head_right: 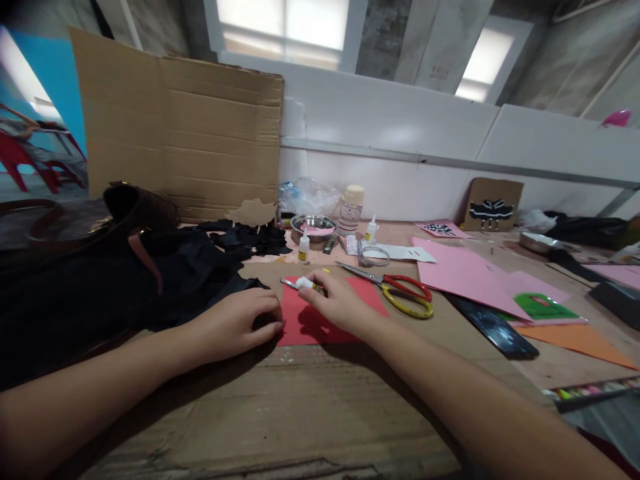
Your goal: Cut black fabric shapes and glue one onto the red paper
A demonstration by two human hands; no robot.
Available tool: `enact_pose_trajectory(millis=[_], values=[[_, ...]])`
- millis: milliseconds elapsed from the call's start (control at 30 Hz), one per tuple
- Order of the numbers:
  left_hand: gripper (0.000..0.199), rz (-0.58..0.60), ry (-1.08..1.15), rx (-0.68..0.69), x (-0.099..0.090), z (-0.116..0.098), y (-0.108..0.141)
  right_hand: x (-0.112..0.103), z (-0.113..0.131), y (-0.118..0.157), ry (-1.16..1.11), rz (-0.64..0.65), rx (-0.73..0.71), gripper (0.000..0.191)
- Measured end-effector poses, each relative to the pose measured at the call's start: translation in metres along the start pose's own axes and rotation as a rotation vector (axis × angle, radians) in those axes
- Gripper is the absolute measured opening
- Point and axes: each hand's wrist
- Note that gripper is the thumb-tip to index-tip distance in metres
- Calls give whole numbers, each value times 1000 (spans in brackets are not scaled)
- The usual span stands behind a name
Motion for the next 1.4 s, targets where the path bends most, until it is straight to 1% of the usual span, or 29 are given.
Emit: enact_pose_trajectory(millis=[67, 133, 200, 367, 433, 500, 600, 733, 800, 867, 967, 1067, 1133, 1300, 1400], values=[[11, -1, 14, -2, 0, 0, 0, 2, -2, 0, 39, -21, -7, 22], [11, 4, 43, -21, 0, 1, 0, 2, -5, -1, 51, -43, -11, 24], [13, 22, 96, -64, -2, 1, 1, 2, -6, -2, 64, -65, -19, 25], [22, 119, 300, -214, -8, 3, 3, -1, -1, -4, 144, -57, -49, 21], [23, 140, 363, -239, -10, 3, 4, -1, 2, -4, 172, -59, -59, 21], [21, 137, 397, -248, -10, 2, 4, -1, 3, -4, 175, -81, -59, 23], [19, 87, 428, -259, -10, 1, 4, -1, 4, -2, 143, -111, -62, 27], [20, 3, 471, -293, -11, 0, 3, 0, 4, 1, -53, 3, -48, 36], [21, -26, 478, -306, -13, 0, 2, 1, 5, 3, -101, 32, -41, 38], [22, -61, 478, -306, -16, -1, 2, 3, 8, 4, -77, 35, -55, 33], [22, -141, 470, -283, -22, -3, 2, 7, 16, 3, -22, -1, -88, 21], [23, -208, 461, -258, -25, -4, 3, 12, 26, 2, -21, -49, -63, 24], [23, -231, 444, -248, -26, -4, 3, 14, 32, 2, -33, -70, -57, 24], [22, -271, 389, -219, -23, -5, 5, 10, 42, 6, -69, -90, -136, 25], [21, -301, 354, -185, -24, -9, 8, 6, 42, 11, 18, -64, -196, 21]])
Point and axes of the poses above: each hand's wrist, its own y-axis away from the middle knuckle, its own x-axis out of the palm, z = x × y, and after that the axes turned 12 degrees about -x, right-handed
